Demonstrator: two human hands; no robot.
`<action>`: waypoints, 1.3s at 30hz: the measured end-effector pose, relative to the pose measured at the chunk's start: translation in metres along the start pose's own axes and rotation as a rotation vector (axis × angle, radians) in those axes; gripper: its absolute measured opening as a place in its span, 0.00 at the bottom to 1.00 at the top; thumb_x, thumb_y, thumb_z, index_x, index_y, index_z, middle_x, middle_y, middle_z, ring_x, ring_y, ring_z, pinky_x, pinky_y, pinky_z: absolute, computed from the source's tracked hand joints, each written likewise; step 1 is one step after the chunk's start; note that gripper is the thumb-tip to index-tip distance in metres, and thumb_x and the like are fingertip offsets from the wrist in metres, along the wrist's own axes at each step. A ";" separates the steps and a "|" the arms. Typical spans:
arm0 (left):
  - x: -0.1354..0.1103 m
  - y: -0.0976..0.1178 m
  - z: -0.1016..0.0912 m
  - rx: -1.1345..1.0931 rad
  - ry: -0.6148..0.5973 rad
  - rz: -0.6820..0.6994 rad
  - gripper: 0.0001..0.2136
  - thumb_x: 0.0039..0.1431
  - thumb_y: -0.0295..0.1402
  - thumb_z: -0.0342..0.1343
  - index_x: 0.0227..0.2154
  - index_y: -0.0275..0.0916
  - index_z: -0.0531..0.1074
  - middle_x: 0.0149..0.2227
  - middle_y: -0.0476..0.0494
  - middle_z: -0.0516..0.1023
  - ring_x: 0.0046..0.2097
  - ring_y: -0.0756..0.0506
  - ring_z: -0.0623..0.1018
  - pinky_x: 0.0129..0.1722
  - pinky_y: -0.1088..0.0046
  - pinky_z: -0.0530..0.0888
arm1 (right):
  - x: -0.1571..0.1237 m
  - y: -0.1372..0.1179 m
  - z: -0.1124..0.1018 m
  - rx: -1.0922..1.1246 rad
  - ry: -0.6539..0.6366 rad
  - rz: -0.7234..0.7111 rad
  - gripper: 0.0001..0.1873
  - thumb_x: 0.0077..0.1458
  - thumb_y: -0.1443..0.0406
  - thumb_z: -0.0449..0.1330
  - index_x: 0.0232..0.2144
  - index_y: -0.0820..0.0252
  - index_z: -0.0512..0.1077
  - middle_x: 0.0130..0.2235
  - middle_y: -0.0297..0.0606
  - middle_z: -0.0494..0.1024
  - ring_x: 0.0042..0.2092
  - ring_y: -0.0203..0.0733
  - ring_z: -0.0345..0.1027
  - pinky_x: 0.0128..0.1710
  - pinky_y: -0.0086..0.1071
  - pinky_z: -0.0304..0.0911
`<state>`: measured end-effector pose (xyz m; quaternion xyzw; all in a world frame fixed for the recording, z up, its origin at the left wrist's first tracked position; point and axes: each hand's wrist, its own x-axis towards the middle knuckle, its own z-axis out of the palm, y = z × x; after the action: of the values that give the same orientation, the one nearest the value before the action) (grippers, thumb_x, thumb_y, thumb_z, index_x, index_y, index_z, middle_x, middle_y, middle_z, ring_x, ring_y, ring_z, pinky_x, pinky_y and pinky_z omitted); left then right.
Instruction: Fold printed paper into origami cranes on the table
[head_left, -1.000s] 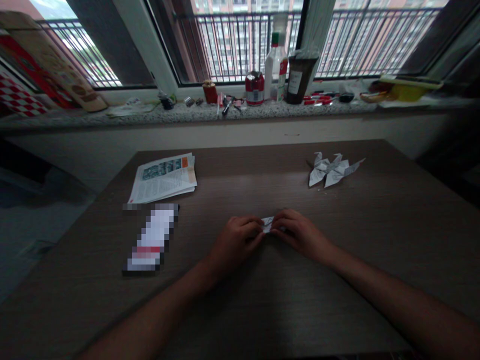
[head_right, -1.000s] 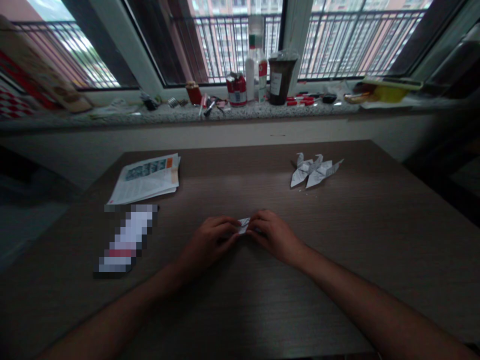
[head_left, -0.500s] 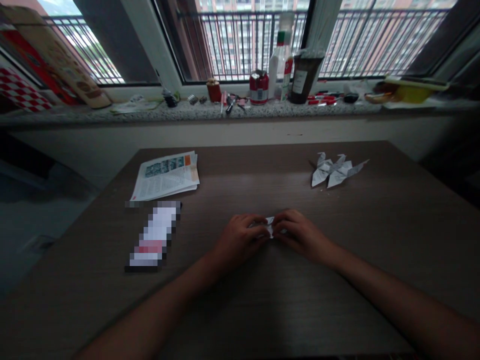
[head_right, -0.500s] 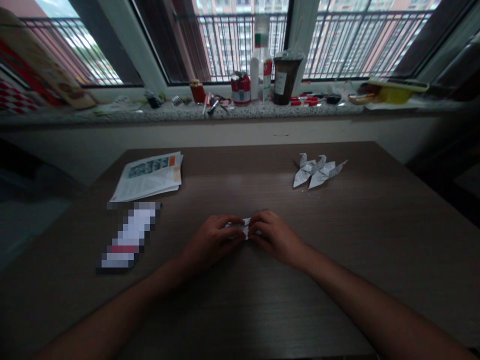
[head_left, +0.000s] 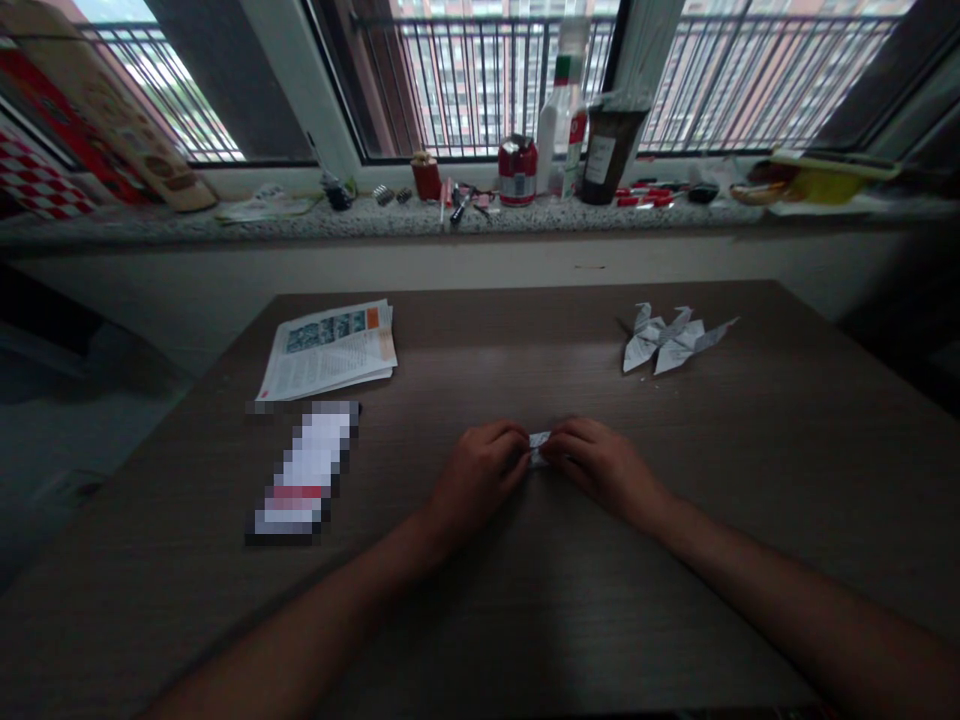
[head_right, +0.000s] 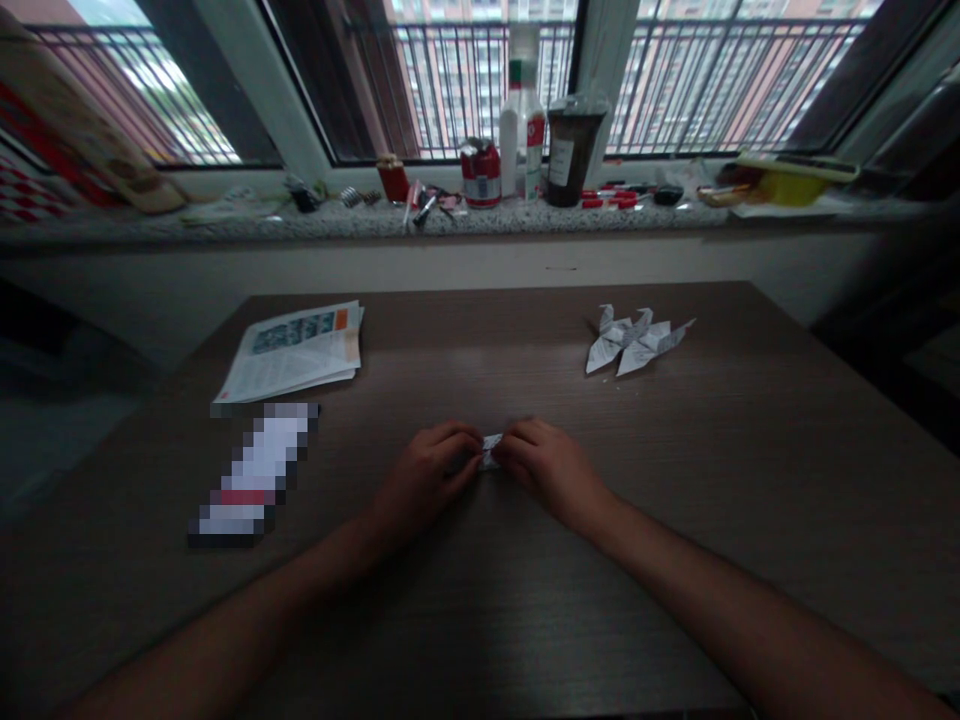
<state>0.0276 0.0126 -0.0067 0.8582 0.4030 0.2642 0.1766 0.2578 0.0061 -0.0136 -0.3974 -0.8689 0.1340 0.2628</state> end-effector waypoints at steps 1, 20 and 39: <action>-0.001 0.000 0.000 0.036 0.003 0.008 0.04 0.67 0.26 0.59 0.42 0.39 0.74 0.44 0.43 0.80 0.46 0.41 0.79 0.48 0.62 0.75 | -0.001 0.001 0.000 -0.025 -0.010 -0.011 0.07 0.69 0.66 0.58 0.44 0.57 0.77 0.43 0.43 0.79 0.45 0.48 0.72 0.44 0.40 0.68; -0.019 -0.001 -0.010 0.318 -0.056 0.326 0.13 0.74 0.30 0.51 0.55 0.35 0.75 0.55 0.38 0.80 0.51 0.39 0.82 0.51 0.58 0.81 | -0.011 0.004 -0.015 -0.113 -0.059 -0.213 0.17 0.71 0.63 0.57 0.57 0.55 0.77 0.52 0.45 0.81 0.50 0.48 0.77 0.49 0.45 0.76; -0.025 -0.001 -0.014 0.282 -0.175 0.258 0.19 0.72 0.33 0.53 0.63 0.40 0.70 0.63 0.37 0.73 0.60 0.37 0.76 0.60 0.52 0.74 | -0.017 0.001 -0.017 -0.256 -0.155 -0.226 0.19 0.72 0.62 0.54 0.60 0.59 0.74 0.57 0.47 0.77 0.57 0.52 0.73 0.56 0.47 0.73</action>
<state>0.0051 -0.0051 -0.0037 0.9386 0.3059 0.1500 0.0537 0.2772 -0.0057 -0.0054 -0.3158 -0.9357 0.0223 0.1558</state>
